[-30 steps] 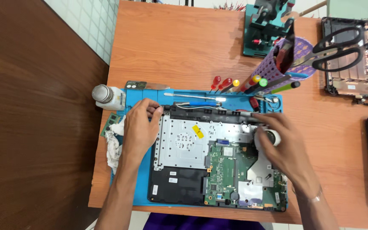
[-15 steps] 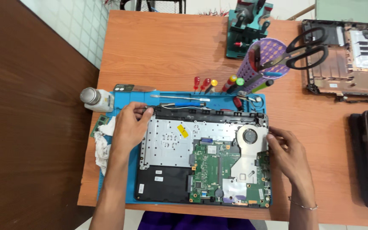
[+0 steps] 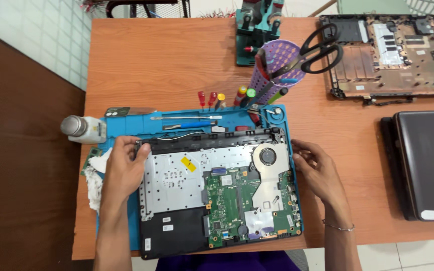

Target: The person places a laptop chassis on a work mat and proceeds to connect several internal cables to the motherboard, handles a detached cable assembly, and then uses a cloth to wipe down a small component.

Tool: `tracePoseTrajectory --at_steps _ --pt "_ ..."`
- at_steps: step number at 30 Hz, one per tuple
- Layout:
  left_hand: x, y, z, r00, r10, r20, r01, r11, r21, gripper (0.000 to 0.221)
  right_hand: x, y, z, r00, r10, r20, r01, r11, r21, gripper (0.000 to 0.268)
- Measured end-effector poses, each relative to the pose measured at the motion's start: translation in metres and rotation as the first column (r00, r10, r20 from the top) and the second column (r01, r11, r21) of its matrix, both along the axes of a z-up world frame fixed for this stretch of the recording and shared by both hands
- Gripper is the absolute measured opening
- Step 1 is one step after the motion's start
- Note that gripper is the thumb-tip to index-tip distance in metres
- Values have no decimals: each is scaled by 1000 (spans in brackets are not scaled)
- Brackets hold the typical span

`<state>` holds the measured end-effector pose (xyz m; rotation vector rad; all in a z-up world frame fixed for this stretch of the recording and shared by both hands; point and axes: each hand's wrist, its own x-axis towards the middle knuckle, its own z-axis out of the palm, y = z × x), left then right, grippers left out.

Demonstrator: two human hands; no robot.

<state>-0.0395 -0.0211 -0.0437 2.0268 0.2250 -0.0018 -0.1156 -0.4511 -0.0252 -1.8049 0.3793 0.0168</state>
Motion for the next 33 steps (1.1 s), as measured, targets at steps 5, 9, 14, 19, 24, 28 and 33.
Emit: tracePoseTrajectory --at_steps 5,9,14,19,24,28,33 --pt "-12 0 6 996 54 -64 -72 948 -309 31 4 9 8 998 -5 61 16 983 -180 40" --pt "-22 -1 13 995 84 -48 -96 916 -389 28 12 16 12 1000 -19 -18 16 985 -170 36" --pt "-27 1 16 995 99 -31 -103 906 -410 27 21 -1 -3 998 2 -67 15 966 258 44" --pt "-26 2 13 997 76 14 -61 885 -461 29 25 4 -14 997 61 -48 -26 845 535 41" --pt "-25 -3 13 996 83 40 -53 872 -487 27 27 17 -20 997 46 65 -71 883 464 33" --pt "-29 -15 9 987 104 119 -37 886 -463 28 22 19 -17 998 12 70 -41 903 427 33" --pt "-28 -23 6 983 131 130 -58 886 -461 29 10 14 -19 996 10 92 -49 905 423 33"
